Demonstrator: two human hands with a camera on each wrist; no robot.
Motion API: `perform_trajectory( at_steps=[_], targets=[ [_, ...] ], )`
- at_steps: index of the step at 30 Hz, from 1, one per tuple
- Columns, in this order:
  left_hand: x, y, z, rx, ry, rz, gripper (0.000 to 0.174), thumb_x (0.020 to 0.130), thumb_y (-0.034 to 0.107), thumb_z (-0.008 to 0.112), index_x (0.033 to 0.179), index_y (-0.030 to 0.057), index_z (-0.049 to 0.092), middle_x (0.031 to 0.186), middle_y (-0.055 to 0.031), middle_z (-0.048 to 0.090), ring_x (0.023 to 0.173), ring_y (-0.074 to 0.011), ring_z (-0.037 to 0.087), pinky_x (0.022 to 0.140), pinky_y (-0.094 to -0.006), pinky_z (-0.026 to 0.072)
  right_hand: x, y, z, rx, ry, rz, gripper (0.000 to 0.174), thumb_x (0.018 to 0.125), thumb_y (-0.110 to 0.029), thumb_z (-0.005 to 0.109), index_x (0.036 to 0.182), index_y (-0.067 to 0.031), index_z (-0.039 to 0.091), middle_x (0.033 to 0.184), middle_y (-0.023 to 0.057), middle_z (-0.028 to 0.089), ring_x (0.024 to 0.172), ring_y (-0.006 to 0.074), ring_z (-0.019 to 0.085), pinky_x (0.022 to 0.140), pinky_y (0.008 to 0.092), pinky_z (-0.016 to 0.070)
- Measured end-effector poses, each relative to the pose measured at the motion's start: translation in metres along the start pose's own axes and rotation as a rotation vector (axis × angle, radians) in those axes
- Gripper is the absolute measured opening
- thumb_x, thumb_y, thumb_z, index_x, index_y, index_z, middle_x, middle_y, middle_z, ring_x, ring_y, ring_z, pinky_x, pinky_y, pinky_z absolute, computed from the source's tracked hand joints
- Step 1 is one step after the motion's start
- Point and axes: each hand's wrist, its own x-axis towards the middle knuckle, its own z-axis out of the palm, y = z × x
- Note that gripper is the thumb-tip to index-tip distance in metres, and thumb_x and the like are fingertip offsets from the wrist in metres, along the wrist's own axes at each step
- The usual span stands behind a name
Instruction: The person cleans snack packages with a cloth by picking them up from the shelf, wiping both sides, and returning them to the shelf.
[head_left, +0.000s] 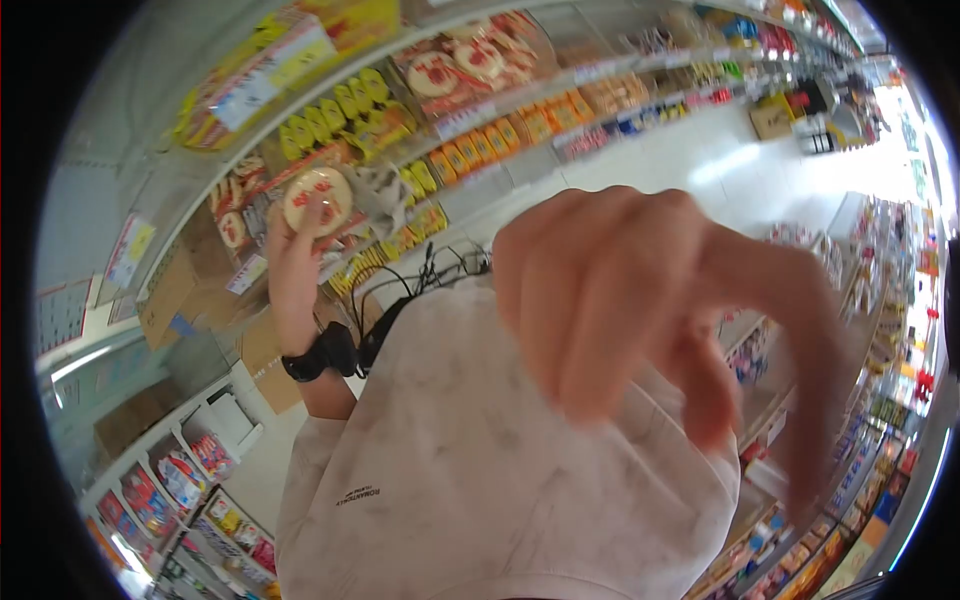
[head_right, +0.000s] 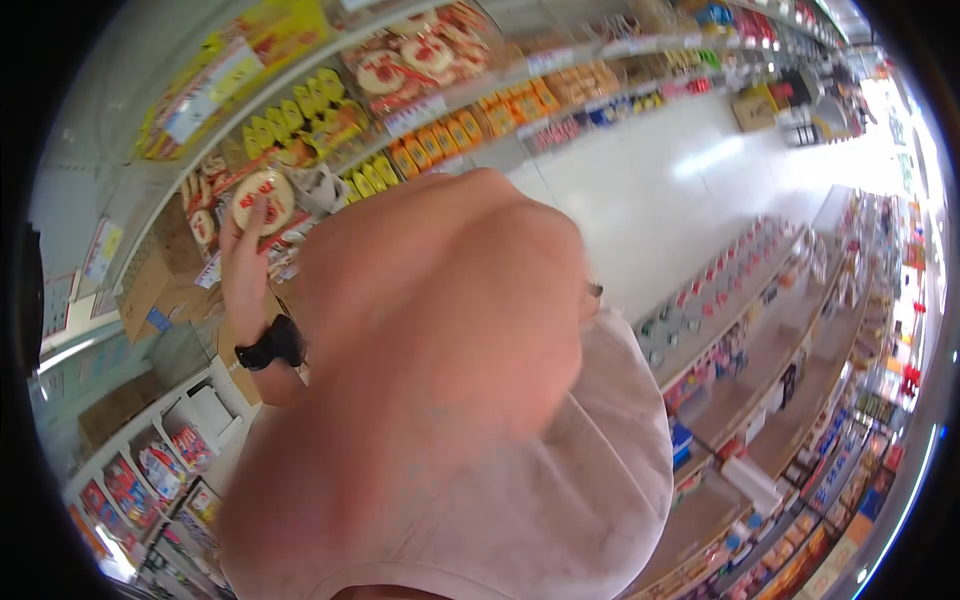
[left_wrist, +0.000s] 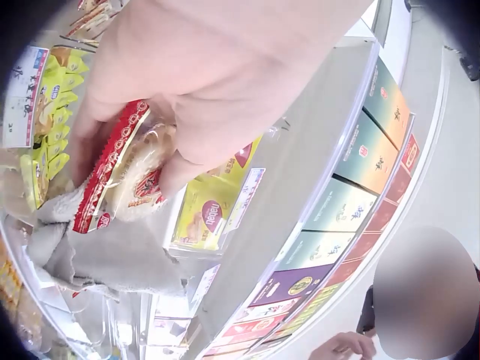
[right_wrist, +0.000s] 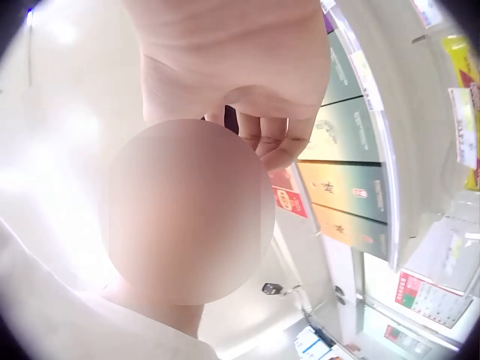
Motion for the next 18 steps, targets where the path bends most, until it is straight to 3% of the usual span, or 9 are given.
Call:
perform_trajectory(
  at_steps=[3,7,13,14,15,18],
  targets=[
    [-0.005,0.0,0.008,0.039,-0.003,0.008,0.036,0.098,0.026,0.068,0.122,0.0003,0.059,0.113,-0.0076,0.066,0.1,-0.0127,0.066,0.08,-0.027,0.0541,-0.017,-0.006,0.015,0.048,-0.033,-0.033,0.033,0.093,-0.022,0.063,0.119,-0.0014,0.062,0.108,0.0179,0.066,0.094,0.0307,0.064,0.084,0.0417,0.05],
    [0.001,-0.009,0.003,0.054,-0.074,0.018,0.037,0.097,0.022,0.068,0.125,0.0001,0.056,0.116,-0.0076,0.066,0.1,-0.0136,0.066,0.081,-0.0277,0.0546,-0.032,-0.007,0.026,0.061,-0.034,-0.039,0.032,0.093,-0.021,0.063,0.118,-0.0011,0.062,0.107,0.0177,0.066,0.093,0.0306,0.064,0.083,0.0413,0.0501],
    [-0.025,-0.016,0.001,-0.016,0.029,-0.068,0.034,0.098,0.016,0.066,0.127,0.0009,0.057,0.117,-0.0075,0.065,0.101,-0.0157,0.066,0.079,-0.0308,0.0578,-0.053,-0.001,0.038,0.082,-0.029,-0.01,0.031,0.093,-0.02,0.063,0.117,-0.0006,0.062,0.105,0.0174,0.066,0.092,0.0305,0.064,0.082,0.0408,0.0503],
    [-0.005,-0.01,0.007,-0.012,0.013,-0.031,0.034,0.098,0.016,0.066,0.127,0.0011,0.057,0.117,-0.0075,0.065,0.101,-0.0157,0.066,0.079,-0.0307,0.0577,-0.055,-0.003,0.038,0.064,-0.049,-0.02,0.031,0.093,-0.02,0.063,0.117,-0.0005,0.062,0.105,0.0174,0.066,0.092,0.0304,0.064,0.082,0.0407,0.0503],
    [-0.002,-0.011,0.002,-0.042,-0.065,-0.062,0.043,0.098,0.02,0.068,0.135,0.0033,0.054,0.129,-0.0066,0.062,0.118,-0.0159,0.059,0.099,-0.0343,0.0494,-0.057,-0.006,0.04,0.06,-0.062,-0.019,0.031,0.093,-0.02,0.063,0.116,-0.0004,0.062,0.105,0.0173,0.066,0.092,0.0304,0.064,0.082,0.0406,0.0503],
    [-0.002,-0.014,-0.006,0.004,-0.052,-0.076,0.042,0.098,0.022,0.067,0.134,0.0035,0.055,0.129,-0.0054,0.062,0.118,-0.0149,0.059,0.099,-0.033,0.0489,-0.065,-0.01,0.046,0.061,-0.053,-0.024,0.03,0.093,-0.02,0.063,0.116,-0.0002,0.063,0.104,0.0172,0.066,0.091,0.0304,0.064,0.081,0.0403,0.0504]
  ],
)
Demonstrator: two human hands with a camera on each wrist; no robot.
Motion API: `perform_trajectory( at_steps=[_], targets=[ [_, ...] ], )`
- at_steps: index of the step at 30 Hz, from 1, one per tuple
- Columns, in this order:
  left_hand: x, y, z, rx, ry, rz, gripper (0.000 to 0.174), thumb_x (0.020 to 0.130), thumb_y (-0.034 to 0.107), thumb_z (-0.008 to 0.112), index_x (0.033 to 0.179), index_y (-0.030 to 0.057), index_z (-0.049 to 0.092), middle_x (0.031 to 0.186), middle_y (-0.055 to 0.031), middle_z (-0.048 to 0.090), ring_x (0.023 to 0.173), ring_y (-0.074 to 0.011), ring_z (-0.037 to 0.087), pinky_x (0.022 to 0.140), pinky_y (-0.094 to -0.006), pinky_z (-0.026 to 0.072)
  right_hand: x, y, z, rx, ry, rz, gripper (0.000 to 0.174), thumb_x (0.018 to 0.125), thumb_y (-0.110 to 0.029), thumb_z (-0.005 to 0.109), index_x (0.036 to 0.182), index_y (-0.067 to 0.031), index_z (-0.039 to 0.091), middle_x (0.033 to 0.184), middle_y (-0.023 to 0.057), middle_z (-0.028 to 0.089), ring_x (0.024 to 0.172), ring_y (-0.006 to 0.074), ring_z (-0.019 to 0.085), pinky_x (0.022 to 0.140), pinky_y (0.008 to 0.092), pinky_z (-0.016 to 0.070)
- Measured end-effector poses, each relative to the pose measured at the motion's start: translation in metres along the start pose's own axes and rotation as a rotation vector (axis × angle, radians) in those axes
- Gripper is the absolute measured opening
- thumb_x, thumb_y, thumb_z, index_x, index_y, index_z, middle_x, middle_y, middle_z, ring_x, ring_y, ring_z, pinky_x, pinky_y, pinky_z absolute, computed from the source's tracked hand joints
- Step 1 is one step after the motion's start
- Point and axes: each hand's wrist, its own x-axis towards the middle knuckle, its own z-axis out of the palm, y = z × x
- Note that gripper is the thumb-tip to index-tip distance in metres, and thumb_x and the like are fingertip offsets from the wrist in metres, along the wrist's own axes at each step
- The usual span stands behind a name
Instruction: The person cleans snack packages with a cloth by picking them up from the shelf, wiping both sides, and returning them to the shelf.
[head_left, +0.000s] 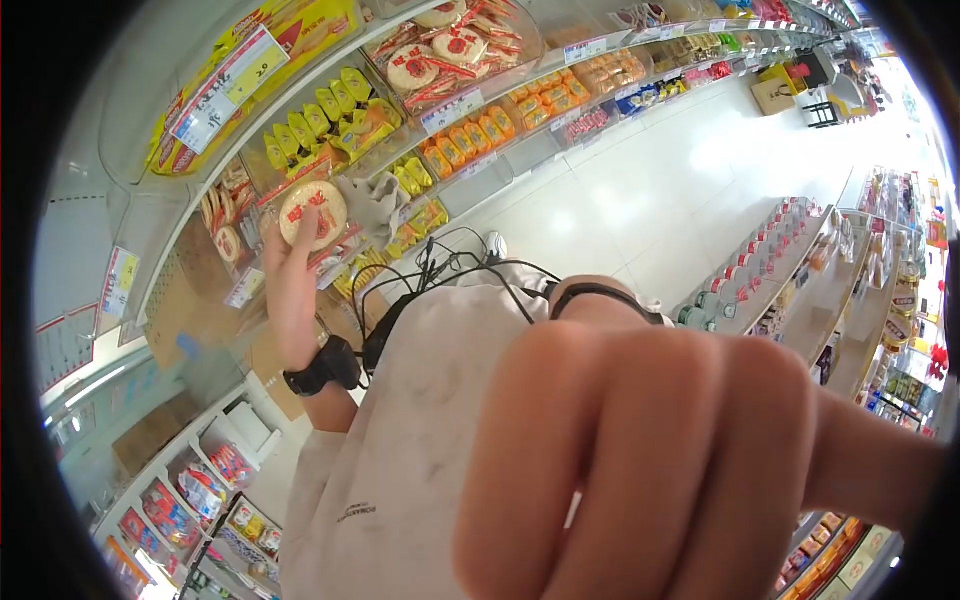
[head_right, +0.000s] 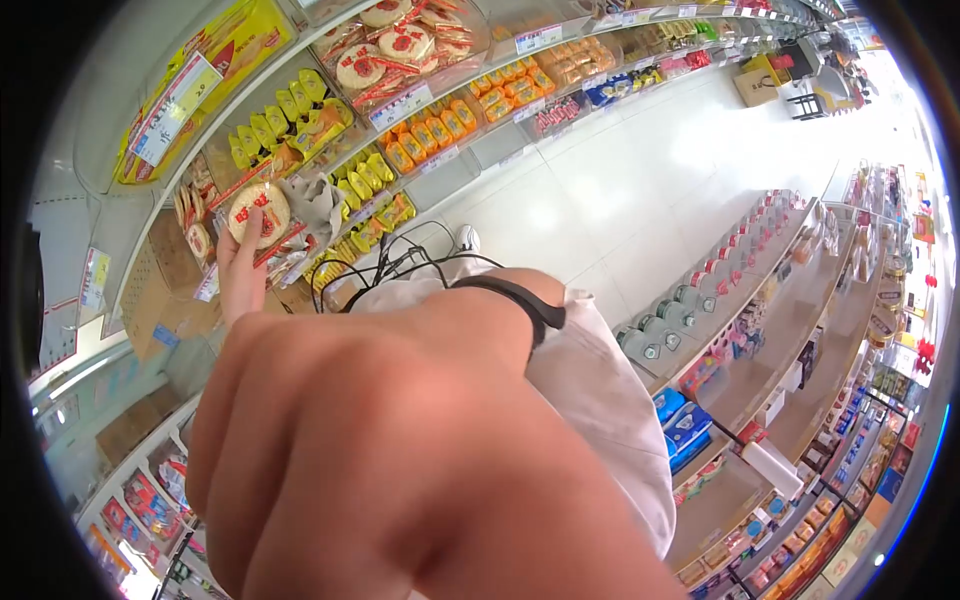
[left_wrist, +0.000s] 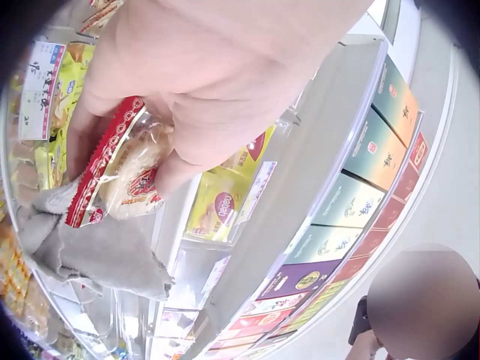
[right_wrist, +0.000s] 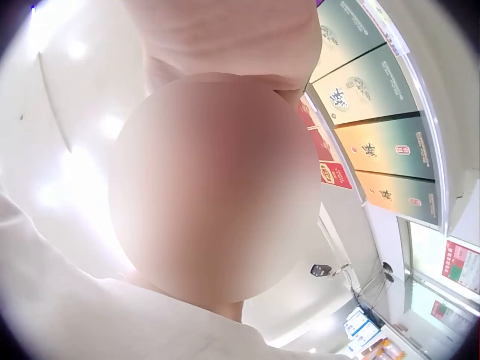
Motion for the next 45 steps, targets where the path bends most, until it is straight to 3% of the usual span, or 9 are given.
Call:
perform_trajectory(
  at_steps=[4,13,17,20,23,29,32,38,45],
  targets=[
    [-0.005,0.007,0.013,0.003,0.031,0.009,0.039,0.098,0.023,0.068,0.128,0.0005,0.056,0.118,-0.0073,0.065,0.106,-0.0143,0.064,0.089,-0.0299,0.0523,-0.004,-0.012,0.006,-0.038,0.006,0.004,0.029,0.093,-0.019,0.063,0.115,0.0001,0.063,0.103,0.017,0.066,0.09,0.0303,0.064,0.081,0.04,0.0505],
    [-0.005,0.0,0.009,0.063,0.076,0.04,0.046,0.097,0.029,0.069,0.13,0.0014,0.055,0.123,-0.0072,0.063,0.111,-0.0139,0.061,0.093,-0.0301,0.0494,-0.009,-0.024,0.003,-0.081,0.047,0.003,0.028,0.092,-0.018,0.063,0.113,0.0008,0.063,0.101,0.0166,0.066,0.088,0.0301,0.065,0.079,0.0392,0.0507],
    [-0.008,0.007,0.015,0.132,0.149,-0.03,0.045,0.097,0.029,0.07,0.13,0.0023,0.056,0.123,-0.0055,0.063,0.111,-0.0126,0.06,0.093,-0.0295,0.0482,-0.011,-0.027,0.005,-0.097,0.052,0.014,0.027,0.092,-0.017,0.063,0.112,0.0011,0.063,0.1,0.0164,0.066,0.087,0.03,0.065,0.079,0.0389,0.0508],
    [-0.009,0.005,0.013,0.035,0.058,-0.003,0.044,0.097,0.029,0.07,0.13,0.0023,0.057,0.124,-0.0053,0.063,0.112,-0.012,0.059,0.094,-0.0288,0.0466,-0.012,-0.029,0.004,-0.099,0.065,0.009,0.027,0.092,-0.017,0.063,0.111,0.0013,0.064,0.099,0.0163,0.066,0.087,0.0299,0.065,0.078,0.0386,0.0508],
    [-0.006,0.003,0.01,0.139,0.03,0.06,0.045,0.097,0.029,0.07,0.131,0.0023,0.056,0.125,-0.0056,0.062,0.114,-0.0123,0.058,0.097,-0.0289,0.0452,-0.013,-0.031,0.002,-0.099,0.065,0.013,0.026,0.092,-0.017,0.063,0.111,0.0016,0.064,0.098,0.0161,0.066,0.086,0.0299,0.065,0.078,0.0383,0.0509],
    [-0.009,0.011,0.017,0.2,0.15,-0.092,0.046,0.098,0.027,0.068,0.134,0.0015,0.053,0.128,-0.0068,0.061,0.115,-0.0143,0.058,0.099,-0.0302,0.0448,-0.014,-0.03,0.001,-0.103,0.057,0.021,0.025,0.091,-0.016,0.063,0.109,0.002,0.064,0.097,0.0158,0.067,0.085,0.0298,0.065,0.077,0.0378,0.0511],
    [-0.009,0.002,0.012,0.005,0.023,0.031,0.047,0.098,0.026,0.068,0.135,0.0013,0.052,0.128,-0.0072,0.06,0.117,-0.0149,0.058,0.1,-0.0311,0.0447,-0.014,-0.03,0.0,-0.098,0.06,0.014,0.025,0.091,-0.016,0.063,0.109,0.0023,0.064,0.096,0.0157,0.067,0.084,0.0297,0.065,0.076,0.0376,0.0511],
    [-0.004,-0.002,0.005,0.107,0.028,0.043,0.046,0.099,0.023,0.066,0.136,0.0005,0.051,0.129,-0.0094,0.06,0.117,-0.0156,0.059,0.099,-0.0317,0.0465,-0.014,-0.027,0.0,-0.095,0.055,0.011,0.024,0.091,-0.015,0.063,0.107,0.0027,0.065,0.095,0.0154,0.067,0.083,0.0296,0.065,0.075,0.037,0.0513],
    [-0.008,0.003,0.012,0.022,0.004,0.01,0.039,0.099,0.025,0.066,0.127,-0.0005,0.058,0.119,-0.0073,0.065,0.109,-0.0146,0.062,0.094,-0.0305,0.0493,-0.011,-0.028,-0.001,-0.082,0.048,0.007,0.023,0.091,-0.014,0.063,0.106,0.0033,0.065,0.093,0.0151,0.067,0.081,0.0294,0.065,0.074,0.0364,0.0514]
  ],
)
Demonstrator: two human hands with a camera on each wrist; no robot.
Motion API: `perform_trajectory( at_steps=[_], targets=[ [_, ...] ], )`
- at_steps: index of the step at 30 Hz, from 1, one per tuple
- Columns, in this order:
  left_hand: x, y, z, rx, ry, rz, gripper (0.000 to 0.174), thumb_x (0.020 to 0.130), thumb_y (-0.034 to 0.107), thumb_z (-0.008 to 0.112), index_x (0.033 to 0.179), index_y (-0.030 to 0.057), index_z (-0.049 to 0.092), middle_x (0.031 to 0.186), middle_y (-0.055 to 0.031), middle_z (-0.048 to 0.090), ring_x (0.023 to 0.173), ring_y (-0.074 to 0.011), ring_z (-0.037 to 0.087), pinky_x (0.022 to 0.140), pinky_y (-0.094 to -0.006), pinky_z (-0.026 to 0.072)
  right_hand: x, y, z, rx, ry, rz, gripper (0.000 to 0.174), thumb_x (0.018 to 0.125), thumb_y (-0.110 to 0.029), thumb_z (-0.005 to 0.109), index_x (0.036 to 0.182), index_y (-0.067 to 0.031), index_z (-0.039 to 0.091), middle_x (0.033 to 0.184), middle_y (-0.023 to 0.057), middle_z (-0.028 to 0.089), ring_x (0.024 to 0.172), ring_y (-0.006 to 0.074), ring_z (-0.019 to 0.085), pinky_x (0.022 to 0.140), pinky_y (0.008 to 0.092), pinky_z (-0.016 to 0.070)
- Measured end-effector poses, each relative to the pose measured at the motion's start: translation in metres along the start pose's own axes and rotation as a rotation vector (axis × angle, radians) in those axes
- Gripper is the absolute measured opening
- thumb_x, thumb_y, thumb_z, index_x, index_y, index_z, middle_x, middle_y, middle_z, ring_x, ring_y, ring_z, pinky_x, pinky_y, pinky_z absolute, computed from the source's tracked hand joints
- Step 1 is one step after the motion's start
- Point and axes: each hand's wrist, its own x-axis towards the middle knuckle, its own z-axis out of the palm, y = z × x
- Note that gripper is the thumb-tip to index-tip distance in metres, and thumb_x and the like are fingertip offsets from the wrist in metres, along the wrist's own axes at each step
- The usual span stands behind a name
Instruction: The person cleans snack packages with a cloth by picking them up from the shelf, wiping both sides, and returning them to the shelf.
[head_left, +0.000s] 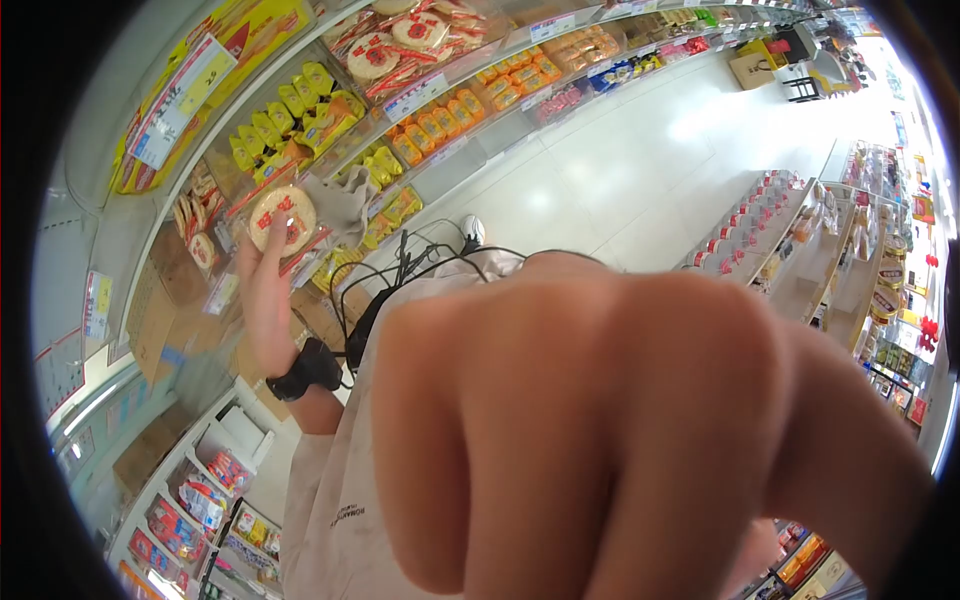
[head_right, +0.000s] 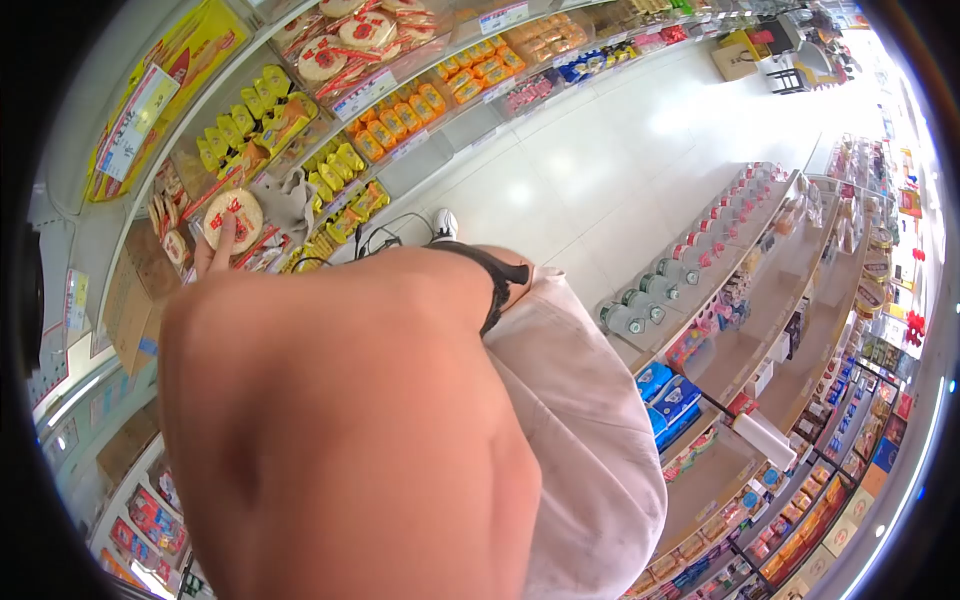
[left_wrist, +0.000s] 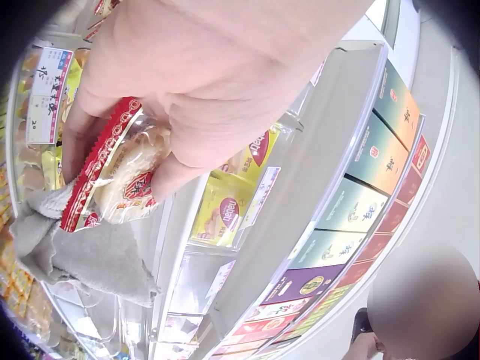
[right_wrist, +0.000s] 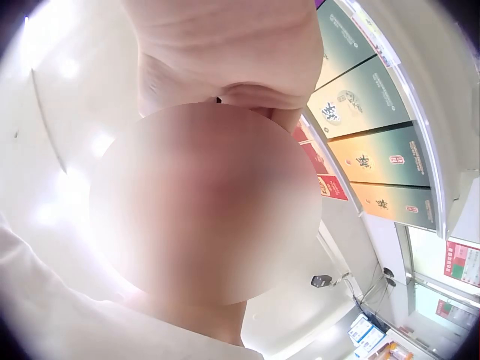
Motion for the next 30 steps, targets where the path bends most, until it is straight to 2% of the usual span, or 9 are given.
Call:
perform_trajectory(
  at_steps=[2,5,10,19,22,25,28,30],
  targets=[
    [0.004,-0.009,-0.005,-0.008,0.012,0.003,0.038,0.099,0.025,0.066,0.125,-0.0009,0.059,0.117,-0.0069,0.066,0.106,-0.0141,0.063,0.093,-0.03,0.0501,0.0,0.003,0.0,0.012,-0.001,-0.003,0.023,0.091,-0.014,0.063,0.105,0.0034,0.065,0.093,0.015,0.067,0.081,0.0294,0.065,0.074,0.0362,0.0515],
    [0.003,-0.004,-0.002,0.025,0.059,-0.091,0.037,0.099,0.023,0.066,0.126,-0.0013,0.058,0.118,-0.0075,0.066,0.106,-0.0139,0.064,0.092,-0.0299,0.051,0.006,0.009,0.0,0.028,-0.018,-0.007,0.022,0.09,-0.013,0.063,0.105,0.0037,0.065,0.092,0.0149,0.067,0.08,0.0293,0.065,0.073,0.036,0.0515],
    [0.006,-0.005,-0.005,-0.051,-0.032,-0.01,0.042,0.098,0.019,0.066,0.134,0.0003,0.053,0.128,-0.0083,0.062,0.114,-0.0158,0.061,0.097,-0.0325,0.0499,0.019,0.011,-0.006,0.063,-0.032,-0.031,0.022,0.09,-0.013,0.064,0.104,0.0041,0.066,0.091,0.0147,0.067,0.079,0.0292,0.065,0.072,0.0355,0.0517],
    [0.008,-0.006,-0.008,-0.124,0.066,0.042,0.042,0.098,0.019,0.067,0.133,-0.0006,0.054,0.127,-0.0095,0.062,0.114,-0.0172,0.062,0.095,-0.0333,0.052,0.038,0.072,-0.015,0.108,-0.043,0.014,0.02,0.09,-0.012,0.064,0.102,0.0048,0.066,0.088,0.0142,0.067,0.077,0.029,0.066,0.071,0.0348,0.0519],
    [0.009,-0.002,-0.002,-0.134,0.115,0.092,0.038,0.099,0.021,0.065,0.13,0.0008,0.057,0.117,-0.0065,0.065,0.104,-0.0136,0.064,0.09,-0.0323,0.0536,0.042,0.079,-0.014,0.113,-0.045,0.013,0.02,0.09,-0.011,0.064,0.101,0.005,0.066,0.088,0.0141,0.067,0.077,0.029,0.066,0.07,0.0345,0.0519],
    [0.007,0.002,-0.001,-0.195,0.091,0.122,0.037,0.1,0.02,0.064,0.131,0.0015,0.056,0.117,-0.0067,0.065,0.103,-0.0155,0.065,0.086,-0.0346,0.0564,0.053,0.064,-0.017,0.123,-0.066,0.003,0.02,0.09,-0.011,0.064,0.1,0.0052,0.066,0.087,0.014,0.067,0.076,0.0289,0.066,0.07,0.0342,0.052],
    [0.003,0.01,0.003,-0.227,0.081,0.105,0.037,0.1,0.019,0.062,0.132,0.0011,0.055,0.119,-0.0081,0.065,0.102,-0.0162,0.067,0.086,-0.0348,0.0589,0.07,0.063,-0.035,-0.024,-0.009,0.016,0.019,0.089,-0.01,0.064,0.1,0.0055,0.066,0.086,0.0138,0.067,0.075,0.0288,0.066,0.069,0.034,0.0521],
    [0.006,0.012,0.001,-0.259,0.053,0.136,0.036,0.101,0.019,0.062,0.132,0.001,0.056,0.12,-0.0084,0.066,0.103,-0.0161,0.068,0.087,-0.0341,0.0592,0.083,0.089,-0.052,-0.349,0.167,0.082,0.019,0.089,-0.01,0.064,0.099,0.0056,0.067,0.086,0.0137,0.067,0.075,0.0288,0.066,0.069,0.0338,0.0521]
  ],
)
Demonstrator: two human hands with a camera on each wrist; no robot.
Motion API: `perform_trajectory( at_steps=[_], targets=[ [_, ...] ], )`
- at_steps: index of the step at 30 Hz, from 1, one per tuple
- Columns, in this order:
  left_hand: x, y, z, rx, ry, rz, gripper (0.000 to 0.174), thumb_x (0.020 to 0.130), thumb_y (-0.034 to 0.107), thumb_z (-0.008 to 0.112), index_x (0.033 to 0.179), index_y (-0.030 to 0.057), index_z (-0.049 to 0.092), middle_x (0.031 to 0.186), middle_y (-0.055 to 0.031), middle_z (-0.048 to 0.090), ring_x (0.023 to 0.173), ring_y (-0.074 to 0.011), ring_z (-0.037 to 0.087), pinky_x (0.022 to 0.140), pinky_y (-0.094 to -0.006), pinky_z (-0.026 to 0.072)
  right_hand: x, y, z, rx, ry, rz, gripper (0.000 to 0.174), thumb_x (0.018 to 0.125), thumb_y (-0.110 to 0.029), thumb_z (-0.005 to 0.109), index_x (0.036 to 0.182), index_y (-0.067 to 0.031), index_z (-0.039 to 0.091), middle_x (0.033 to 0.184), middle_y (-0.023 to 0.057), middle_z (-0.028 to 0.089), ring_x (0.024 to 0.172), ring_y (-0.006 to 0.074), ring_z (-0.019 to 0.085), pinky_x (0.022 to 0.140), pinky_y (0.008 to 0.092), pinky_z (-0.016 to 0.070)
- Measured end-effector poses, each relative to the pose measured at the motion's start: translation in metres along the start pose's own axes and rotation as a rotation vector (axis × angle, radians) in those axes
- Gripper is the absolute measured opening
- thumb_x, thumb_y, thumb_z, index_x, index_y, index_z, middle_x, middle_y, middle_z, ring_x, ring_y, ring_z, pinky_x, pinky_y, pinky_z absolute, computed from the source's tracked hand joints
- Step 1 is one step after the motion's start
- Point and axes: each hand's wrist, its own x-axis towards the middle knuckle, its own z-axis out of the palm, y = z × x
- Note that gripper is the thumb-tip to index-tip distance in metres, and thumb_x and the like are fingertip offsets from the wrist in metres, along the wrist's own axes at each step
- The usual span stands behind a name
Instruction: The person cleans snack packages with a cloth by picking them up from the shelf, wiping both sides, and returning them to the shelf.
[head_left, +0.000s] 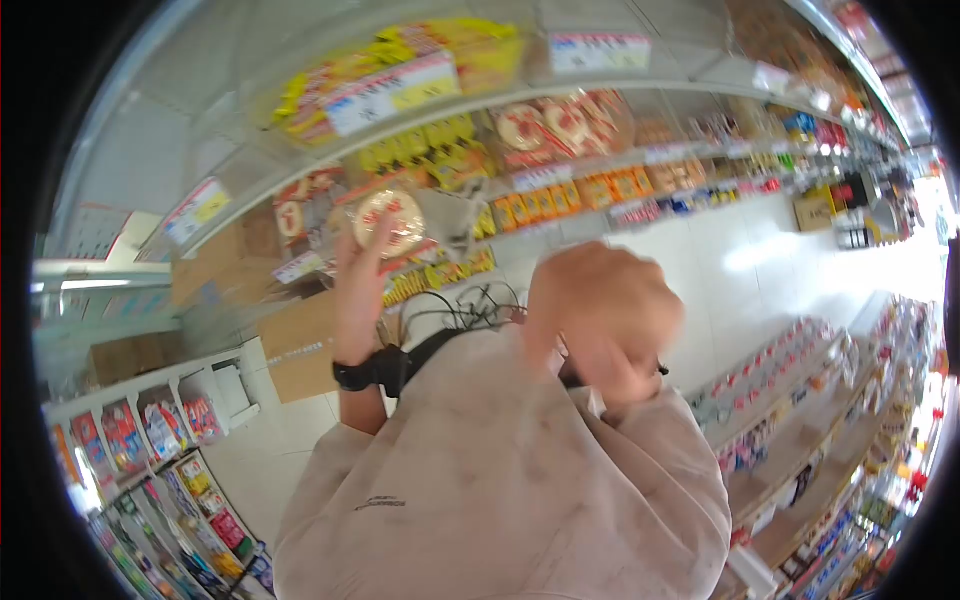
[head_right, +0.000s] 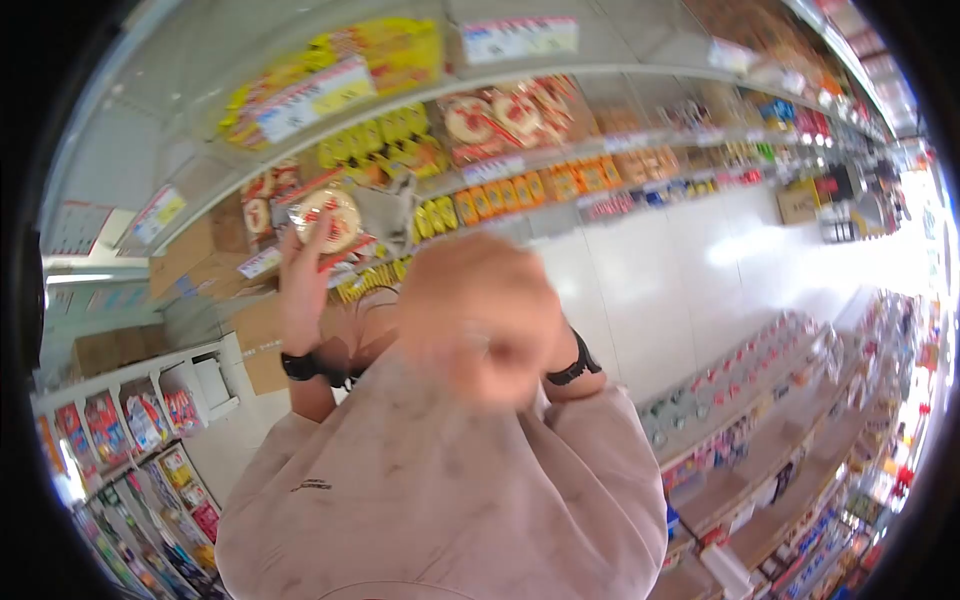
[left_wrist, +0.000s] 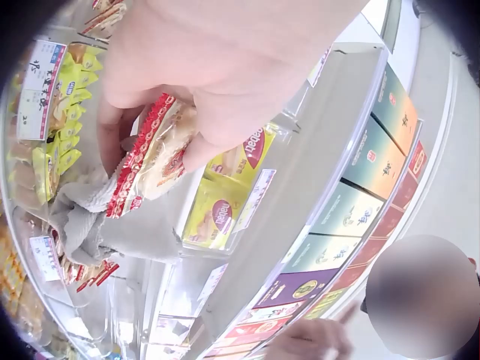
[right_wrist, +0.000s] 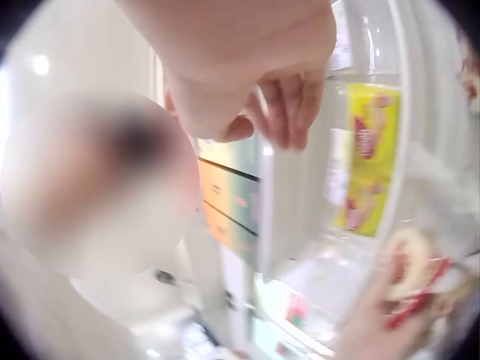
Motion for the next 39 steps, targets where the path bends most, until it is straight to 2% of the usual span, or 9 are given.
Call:
perform_trajectory(
  at_steps=[3,9,12,16,23,25,29,32,39],
  targets=[
    [0.004,-0.004,-0.011,-0.063,0.001,-0.005,0.034,0.101,0.018,0.061,0.129,0.0004,0.058,0.12,-0.008,0.067,0.103,-0.0149,0.067,0.088,-0.0329,0.0586,0.01,0.076,0.001,-0.63,0.312,0.108,0.041,0.091,-0.018,0.069,0.122,0.0073,0.059,0.104,0.0148,0.067,0.096,0.0244,0.063,0.084,0.0329,0.0491],
    [-0.001,-0.012,0.008,-0.167,-0.085,-0.038,0.036,0.101,0.02,0.062,0.13,-0.0004,0.058,0.118,-0.0063,0.067,0.106,-0.012,0.065,0.093,-0.0318,0.0548,-0.029,0.156,0.027,0.139,0.243,0.788,0.045,0.1,-0.029,0.063,0.13,0.0042,0.056,0.108,0.006,0.064,0.1,0.0107,0.055,0.089,0.0295,0.0462],
    [0.004,-0.013,0.011,-0.033,-0.073,0.033,0.039,0.101,0.026,0.063,0.128,-0.0012,0.058,0.114,-0.0047,0.067,0.101,-0.0092,0.063,0.088,-0.0275,0.0536,-0.024,0.164,0.023,-0.004,0.293,0.823,0.036,0.103,-0.025,0.058,0.127,0.0027,0.057,0.107,0.0052,0.064,0.101,0.0096,0.054,0.089,0.0261,0.0455],
    [0.008,-0.014,0.006,0.275,0.002,0.199,0.039,0.101,0.026,0.062,0.126,-0.0039,0.056,0.109,-0.0059,0.067,0.094,-0.0087,0.063,0.074,-0.0237,0.0533,-0.01,0.17,0.029,-0.075,0.546,0.44,0.031,0.103,-0.018,0.057,0.126,0.0021,0.057,0.123,0.0072,0.06,0.1,0.0102,0.053,0.09,0.0256,0.0454],
    [0.013,-0.052,-0.015,0.558,0.009,0.363,0.052,0.091,0.0,0.059,0.14,0.0015,0.042,0.11,-0.0174,0.066,0.088,-0.0231,0.069,0.068,-0.0308,0.0536,-0.008,0.156,0.07,-0.045,0.218,0.374,0.035,0.101,-0.008,0.052,0.135,0.0,0.052,0.147,0.0161,0.049,0.135,0.024,0.046,0.11,0.0343,0.0366],
    [0.002,-0.032,-0.005,0.645,0.031,0.393,0.055,0.085,-0.005,0.057,0.138,-0.0017,0.042,0.114,-0.0217,0.061,0.101,-0.0308,0.066,0.079,-0.0347,0.0519,-0.009,0.166,0.066,-0.092,0.153,0.375,0.04,0.1,-0.005,0.05,0.139,-0.001,0.05,0.148,0.0176,0.048,0.141,0.0265,0.041,0.113,0.036,0.0327],
    [-0.001,-0.026,-0.004,0.648,-0.02,0.487,0.046,0.091,0.005,0.061,0.133,-0.0041,0.046,0.114,-0.0175,0.061,0.106,-0.0242,0.063,0.087,-0.0356,0.0513,-0.001,0.158,0.075,-0.248,0.23,0.358,0.043,0.098,-0.004,0.046,0.141,-0.0007,0.046,0.146,0.0156,0.049,0.138,0.0247,0.043,0.114,0.0363,0.0329],
    [-0.012,0.0,0.001,0.415,-0.104,0.409,0.046,0.095,0.026,0.069,0.127,-0.0029,0.052,0.111,-0.0137,0.065,0.099,-0.0159,0.063,0.083,-0.0326,0.0522,-0.018,0.193,0.058,0.12,0.465,0.435,0.041,0.104,-0.012,0.046,0.144,-0.0011,0.041,0.141,0.0128,0.051,0.132,0.0187,0.047,0.111,0.0348,0.0378],
    [-0.014,0.005,-0.028,0.598,-0.001,0.425,0.049,0.095,0.027,0.068,0.127,-0.0032,0.048,0.105,-0.02,0.067,0.091,-0.0247,0.068,0.077,-0.0378,0.0533,-0.017,0.178,0.078,0.507,0.366,0.723,0.031,0.104,-0.024,0.057,0.127,-0.0029,0.056,0.122,0.0033,0.061,0.108,0.011,0.057,0.091,0.0285,0.0459]
  ],
)
